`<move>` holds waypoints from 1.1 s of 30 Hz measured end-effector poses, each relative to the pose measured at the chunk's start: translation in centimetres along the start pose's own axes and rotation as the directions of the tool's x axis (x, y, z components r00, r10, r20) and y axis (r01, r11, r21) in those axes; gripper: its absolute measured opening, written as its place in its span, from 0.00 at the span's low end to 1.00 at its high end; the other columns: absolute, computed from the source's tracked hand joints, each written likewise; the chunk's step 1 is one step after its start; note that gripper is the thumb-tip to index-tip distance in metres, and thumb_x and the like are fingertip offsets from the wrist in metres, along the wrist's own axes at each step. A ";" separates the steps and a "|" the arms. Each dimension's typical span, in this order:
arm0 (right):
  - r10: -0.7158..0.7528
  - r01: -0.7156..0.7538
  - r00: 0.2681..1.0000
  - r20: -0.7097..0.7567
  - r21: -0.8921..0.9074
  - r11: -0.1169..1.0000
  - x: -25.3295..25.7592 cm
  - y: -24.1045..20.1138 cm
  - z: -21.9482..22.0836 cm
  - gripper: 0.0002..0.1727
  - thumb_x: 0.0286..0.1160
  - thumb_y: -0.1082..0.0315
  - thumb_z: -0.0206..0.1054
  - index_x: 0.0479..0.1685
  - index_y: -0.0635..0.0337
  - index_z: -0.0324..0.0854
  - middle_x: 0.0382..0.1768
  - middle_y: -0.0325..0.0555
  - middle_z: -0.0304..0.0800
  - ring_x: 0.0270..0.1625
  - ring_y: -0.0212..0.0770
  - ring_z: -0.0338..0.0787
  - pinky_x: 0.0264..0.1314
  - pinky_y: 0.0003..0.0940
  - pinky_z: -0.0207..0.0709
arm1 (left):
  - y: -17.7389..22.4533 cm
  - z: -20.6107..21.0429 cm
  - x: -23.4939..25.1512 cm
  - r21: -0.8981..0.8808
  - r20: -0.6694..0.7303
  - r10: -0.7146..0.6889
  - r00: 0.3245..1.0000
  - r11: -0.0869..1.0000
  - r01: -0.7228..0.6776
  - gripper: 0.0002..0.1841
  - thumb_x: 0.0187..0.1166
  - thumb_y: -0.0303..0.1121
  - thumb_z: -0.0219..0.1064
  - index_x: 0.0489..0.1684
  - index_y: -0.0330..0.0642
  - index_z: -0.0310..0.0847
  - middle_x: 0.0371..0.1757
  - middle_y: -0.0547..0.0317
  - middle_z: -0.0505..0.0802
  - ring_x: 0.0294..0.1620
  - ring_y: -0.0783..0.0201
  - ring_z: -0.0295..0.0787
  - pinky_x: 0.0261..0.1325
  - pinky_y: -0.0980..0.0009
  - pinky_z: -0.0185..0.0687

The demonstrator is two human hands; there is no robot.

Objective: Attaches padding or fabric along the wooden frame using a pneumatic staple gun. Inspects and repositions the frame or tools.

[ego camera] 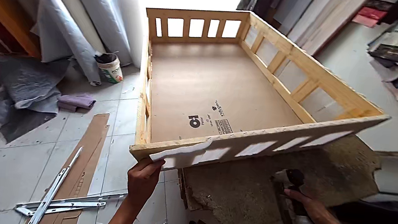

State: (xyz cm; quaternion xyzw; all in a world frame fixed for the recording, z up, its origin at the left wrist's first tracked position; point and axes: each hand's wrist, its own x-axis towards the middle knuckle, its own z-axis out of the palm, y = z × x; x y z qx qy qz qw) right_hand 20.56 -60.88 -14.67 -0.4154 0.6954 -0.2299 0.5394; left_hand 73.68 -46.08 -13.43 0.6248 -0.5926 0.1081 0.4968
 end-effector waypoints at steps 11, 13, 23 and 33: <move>-0.236 -0.146 0.627 0.742 0.410 0.900 -5.5 -5.0 11.3 0.36 0.56 0.63 0.85 0.71 0.53 0.79 0.71 0.60 0.85 0.37 0.49 0.95 0.40 0.44 0.92 | -0.9 1.9 -2.0 0.002 0.026 -0.116 0.993 0.993 0.116 0.07 0.72 0.31 0.72 0.31 0.42 0.98 0.33 0.55 0.97 0.36 0.69 0.94 0.43 0.72 0.90; -0.225 -0.101 0.606 0.763 0.355 0.929 -5.6 -5.3 12.8 0.33 0.59 0.64 0.82 0.70 0.52 0.81 0.66 0.56 0.89 0.27 0.41 0.91 0.31 0.38 0.88 | -0.7 2.2 -2.0 0.030 0.015 -0.123 0.992 0.992 0.122 0.08 0.72 0.32 0.71 0.31 0.42 0.98 0.32 0.55 0.96 0.35 0.69 0.94 0.41 0.73 0.89; -0.442 0.872 0.486 0.754 -0.451 0.188 -8.6 -5.5 17.4 0.43 0.63 0.59 0.78 0.86 0.51 0.70 0.78 0.51 0.80 0.59 0.53 0.94 0.53 0.56 0.90 | -0.1 2.0 -2.2 0.062 -0.033 -0.147 0.989 0.987 0.148 0.06 0.72 0.30 0.73 0.32 0.41 0.97 0.34 0.54 0.97 0.38 0.70 0.95 0.45 0.75 0.89; -0.710 0.740 0.538 0.454 0.148 0.656 -16.6 -13.2 13.6 0.13 0.85 0.55 0.66 0.59 0.51 0.84 0.29 0.41 0.92 0.24 0.35 0.91 0.26 0.34 0.90 | -0.1 -1.0 -1.2 -0.230 0.204 -0.163 0.965 0.950 0.209 0.11 0.75 0.32 0.72 0.51 0.44 0.96 0.48 0.56 0.96 0.29 0.79 0.86 0.27 0.82 0.84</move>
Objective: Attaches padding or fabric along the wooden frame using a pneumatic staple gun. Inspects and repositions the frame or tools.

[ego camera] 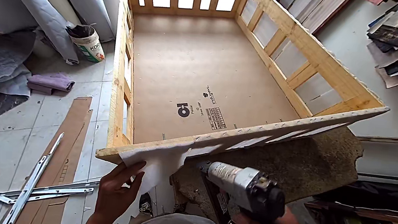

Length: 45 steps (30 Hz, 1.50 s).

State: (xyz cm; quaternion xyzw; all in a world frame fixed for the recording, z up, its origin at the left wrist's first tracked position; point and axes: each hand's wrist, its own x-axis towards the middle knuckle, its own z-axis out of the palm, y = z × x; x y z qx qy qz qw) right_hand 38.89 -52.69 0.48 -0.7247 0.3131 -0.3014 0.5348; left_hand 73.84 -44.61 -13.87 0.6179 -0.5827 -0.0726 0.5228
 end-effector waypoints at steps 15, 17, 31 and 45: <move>0.197 -0.205 0.966 -0.165 -0.033 0.978 6.5 -5.8 3.7 0.13 0.84 0.59 0.66 0.61 0.51 0.84 0.46 0.49 0.94 0.20 0.37 0.87 0.18 0.30 0.86 | -0.4 -0.9 1.2 -0.248 0.167 -0.077 0.983 0.962 0.118 0.11 0.73 0.38 0.74 0.49 0.53 0.96 0.35 0.68 0.92 0.28 0.84 0.82 0.27 0.87 0.78; 0.214 -0.230 0.962 -0.167 -0.080 0.970 6.8 -6.2 4.0 0.13 0.85 0.60 0.66 0.62 0.51 0.84 0.45 0.47 0.94 0.20 0.36 0.87 0.19 0.28 0.85 | -0.7 -0.9 1.3 -0.250 0.185 -0.069 0.980 0.962 0.114 0.11 0.74 0.39 0.73 0.50 0.54 0.96 0.32 0.69 0.90 0.29 0.84 0.81 0.29 0.87 0.76; 0.213 -0.222 0.975 -0.063 -0.223 0.949 7.8 -8.3 6.4 0.12 0.87 0.58 0.65 0.59 0.52 0.83 0.35 0.41 0.93 0.22 0.31 0.88 0.22 0.26 0.87 | -1.6 -1.2 1.2 -0.258 0.230 -0.021 0.973 0.963 0.082 0.10 0.80 0.41 0.69 0.53 0.58 0.94 0.30 0.68 0.90 0.30 0.81 0.83 0.33 0.84 0.78; 0.329 -0.319 0.944 -0.008 -0.264 0.910 9.7 -12.0 11.7 0.13 0.85 0.65 0.65 0.58 0.64 0.82 0.43 0.50 0.94 0.34 0.34 0.91 0.39 0.34 0.88 | -2.1 -1.5 1.4 -0.307 0.271 0.015 0.962 0.949 0.072 0.11 0.83 0.36 0.67 0.55 0.56 0.93 0.41 0.66 0.95 0.36 0.79 0.87 0.40 0.80 0.84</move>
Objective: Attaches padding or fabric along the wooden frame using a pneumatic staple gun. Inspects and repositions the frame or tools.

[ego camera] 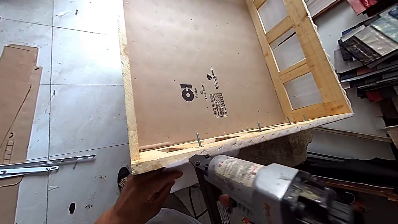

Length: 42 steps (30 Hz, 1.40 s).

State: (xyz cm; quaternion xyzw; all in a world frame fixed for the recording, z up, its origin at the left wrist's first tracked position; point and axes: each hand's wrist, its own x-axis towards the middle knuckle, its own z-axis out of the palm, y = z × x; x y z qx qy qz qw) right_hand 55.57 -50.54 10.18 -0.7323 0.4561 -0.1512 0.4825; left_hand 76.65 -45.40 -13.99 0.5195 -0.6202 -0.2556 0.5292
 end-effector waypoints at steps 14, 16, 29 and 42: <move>0.030 0.006 0.990 -0.136 0.256 0.967 -1.0 -0.3 -0.7 0.13 0.77 0.62 0.72 0.57 0.53 0.86 0.35 0.43 0.95 0.27 0.36 0.91 0.30 0.35 0.89 | -1.2 1.0 -1.7 -0.038 -0.131 -0.061 0.990 0.998 0.057 0.03 0.78 0.35 0.71 0.38 0.48 0.86 0.37 0.65 0.93 0.39 0.75 0.91 0.43 0.76 0.89; 0.012 0.031 0.995 -0.096 0.432 0.901 -1.6 1.0 -4.9 0.21 0.77 0.51 0.72 0.64 0.51 0.86 0.40 0.44 0.96 0.26 0.36 0.92 0.28 0.32 0.90 | -1.7 2.3 -3.5 -0.108 -0.192 -0.187 0.963 0.980 0.168 0.12 0.73 0.37 0.78 0.41 0.45 0.80 0.39 0.67 0.93 0.41 0.77 0.91 0.46 0.77 0.91; -0.369 0.311 0.894 0.253 0.239 0.920 -4.8 16.1 -11.5 0.27 0.68 0.56 0.80 0.69 0.44 0.83 0.53 0.31 0.93 0.54 0.24 0.90 0.61 0.27 0.87 | -5.7 11.6 -7.3 -0.062 -0.374 -0.555 0.743 0.815 0.576 0.10 0.70 0.37 0.80 0.37 0.39 0.93 0.35 0.57 0.98 0.40 0.64 0.96 0.51 0.56 0.93; -0.005 0.550 0.729 0.684 -0.582 0.599 4.8 32.2 0.6 0.41 0.80 0.64 0.65 0.95 0.41 0.52 0.85 0.56 0.67 0.40 0.58 0.93 0.41 0.58 0.87 | -8.1 13.2 -2.9 0.473 -0.572 -0.342 0.745 0.604 0.641 0.20 0.74 0.44 0.78 0.31 0.30 0.89 0.31 0.35 0.93 0.38 0.35 0.94 0.45 0.32 0.82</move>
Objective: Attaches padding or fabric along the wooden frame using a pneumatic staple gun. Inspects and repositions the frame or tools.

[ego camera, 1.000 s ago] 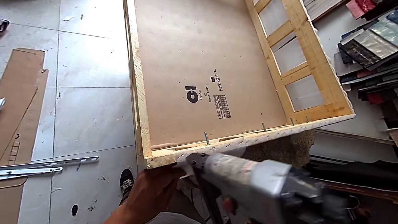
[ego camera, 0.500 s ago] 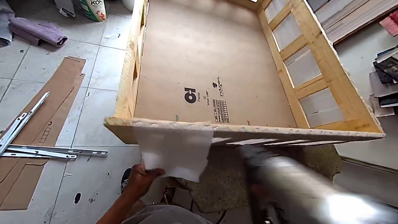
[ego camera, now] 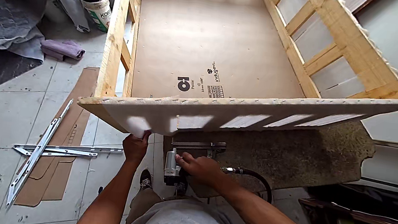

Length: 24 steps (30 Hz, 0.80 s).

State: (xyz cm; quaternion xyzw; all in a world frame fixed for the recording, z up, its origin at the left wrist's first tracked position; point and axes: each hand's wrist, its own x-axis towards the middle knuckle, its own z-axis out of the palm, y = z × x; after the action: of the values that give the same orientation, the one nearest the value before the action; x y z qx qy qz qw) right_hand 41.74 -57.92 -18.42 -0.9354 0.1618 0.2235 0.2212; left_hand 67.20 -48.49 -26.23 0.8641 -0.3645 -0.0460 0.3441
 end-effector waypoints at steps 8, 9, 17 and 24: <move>0.053 -0.053 0.999 0.002 -0.022 0.998 2.3 1.2 -0.5 0.45 0.77 0.68 0.66 0.96 0.43 0.49 0.81 0.56 0.70 0.41 0.58 0.93 0.43 0.57 0.87 | -0.3 0.2 0.0 0.016 -0.068 0.007 0.998 1.000 -0.006 0.19 0.73 0.42 0.77 0.29 0.29 0.88 0.29 0.36 0.93 0.36 0.36 0.94 0.42 0.35 0.82; 0.047 -0.047 0.999 0.000 -0.024 0.999 2.3 1.3 -0.6 0.45 0.76 0.69 0.66 0.96 0.43 0.50 0.81 0.56 0.71 0.41 0.58 0.93 0.43 0.57 0.87 | -0.2 0.2 0.1 0.017 -0.072 0.002 0.997 1.000 -0.001 0.20 0.73 0.43 0.78 0.28 0.30 0.88 0.28 0.36 0.93 0.35 0.37 0.94 0.42 0.35 0.82; 0.090 -0.091 0.995 0.031 0.011 0.996 2.1 0.2 -1.6 0.43 0.79 0.66 0.64 0.96 0.40 0.49 0.72 0.60 0.77 0.46 0.63 0.91 0.45 0.62 0.86 | -0.8 0.5 0.4 -0.003 -0.071 0.011 0.997 1.000 -0.011 0.20 0.71 0.45 0.78 0.27 0.31 0.89 0.27 0.39 0.93 0.34 0.40 0.95 0.42 0.38 0.83; -0.211 0.098 0.780 -0.589 -0.218 0.971 -5.8 -4.9 -9.0 0.43 0.60 0.62 0.77 0.85 0.41 0.72 0.71 0.50 0.85 0.23 0.44 0.89 0.19 0.43 0.84 | -1.3 0.5 0.6 -0.056 -0.059 0.006 0.998 0.998 -0.009 0.21 0.70 0.46 0.79 0.26 0.32 0.89 0.26 0.41 0.94 0.33 0.42 0.95 0.40 0.39 0.84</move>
State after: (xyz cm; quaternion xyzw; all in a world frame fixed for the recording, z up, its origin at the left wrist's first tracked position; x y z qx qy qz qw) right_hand 41.91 -56.93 -6.73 -0.9832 0.1263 -0.0943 0.0920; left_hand 68.29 -48.48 -27.32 0.8538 -0.3560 -0.0292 0.3789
